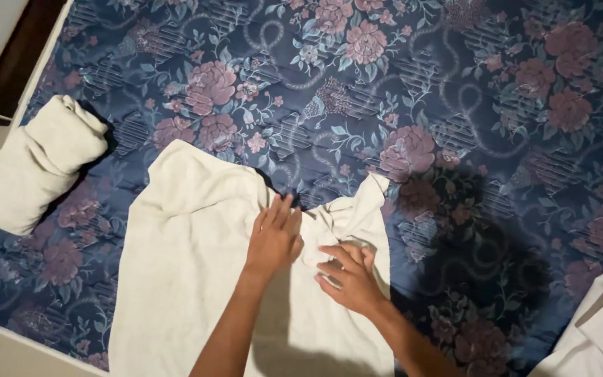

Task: The person folds a white towel on a bed. They spread the towel flat, fold the sides inward, and then fold it in half multiple times to create a compact rectangular shape.

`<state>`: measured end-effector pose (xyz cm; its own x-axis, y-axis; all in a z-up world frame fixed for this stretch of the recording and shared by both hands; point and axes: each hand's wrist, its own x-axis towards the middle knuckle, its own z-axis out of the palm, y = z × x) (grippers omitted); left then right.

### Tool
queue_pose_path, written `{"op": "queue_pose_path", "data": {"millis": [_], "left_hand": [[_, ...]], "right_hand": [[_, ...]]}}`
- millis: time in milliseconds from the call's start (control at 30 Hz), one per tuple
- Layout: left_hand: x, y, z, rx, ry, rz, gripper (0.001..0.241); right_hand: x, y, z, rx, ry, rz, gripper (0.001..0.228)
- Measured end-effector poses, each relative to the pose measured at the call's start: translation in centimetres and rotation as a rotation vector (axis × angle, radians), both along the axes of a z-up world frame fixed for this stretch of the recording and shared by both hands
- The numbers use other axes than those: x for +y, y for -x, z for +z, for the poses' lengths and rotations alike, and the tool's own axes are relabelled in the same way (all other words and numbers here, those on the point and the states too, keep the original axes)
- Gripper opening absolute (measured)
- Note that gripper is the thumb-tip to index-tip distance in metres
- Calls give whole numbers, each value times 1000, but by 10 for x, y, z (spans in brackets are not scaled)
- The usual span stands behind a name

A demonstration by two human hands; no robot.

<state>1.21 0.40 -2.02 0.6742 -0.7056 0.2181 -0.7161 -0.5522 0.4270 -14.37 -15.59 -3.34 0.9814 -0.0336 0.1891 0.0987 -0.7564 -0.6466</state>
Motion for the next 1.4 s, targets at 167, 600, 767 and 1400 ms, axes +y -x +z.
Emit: {"op": "queue_pose_path", "data": {"millis": [167, 600, 767, 1400], "left_hand": [[27, 27, -49, 55, -34, -95, 26], [-6, -4, -20, 49, 241, -17, 27], [-44, -25, -52, 164, 87, 60, 22], [-34, -59, -44, 137, -82, 185, 29]], "right_hand": [[-21, -28, 3, -27, 70, -122, 18], [-53, -86, -36, 206, 325, -223, 21], [-54, -98, -47, 203, 328, -246, 21], [-94, -139, -53, 85, 315, -647, 16]]}}
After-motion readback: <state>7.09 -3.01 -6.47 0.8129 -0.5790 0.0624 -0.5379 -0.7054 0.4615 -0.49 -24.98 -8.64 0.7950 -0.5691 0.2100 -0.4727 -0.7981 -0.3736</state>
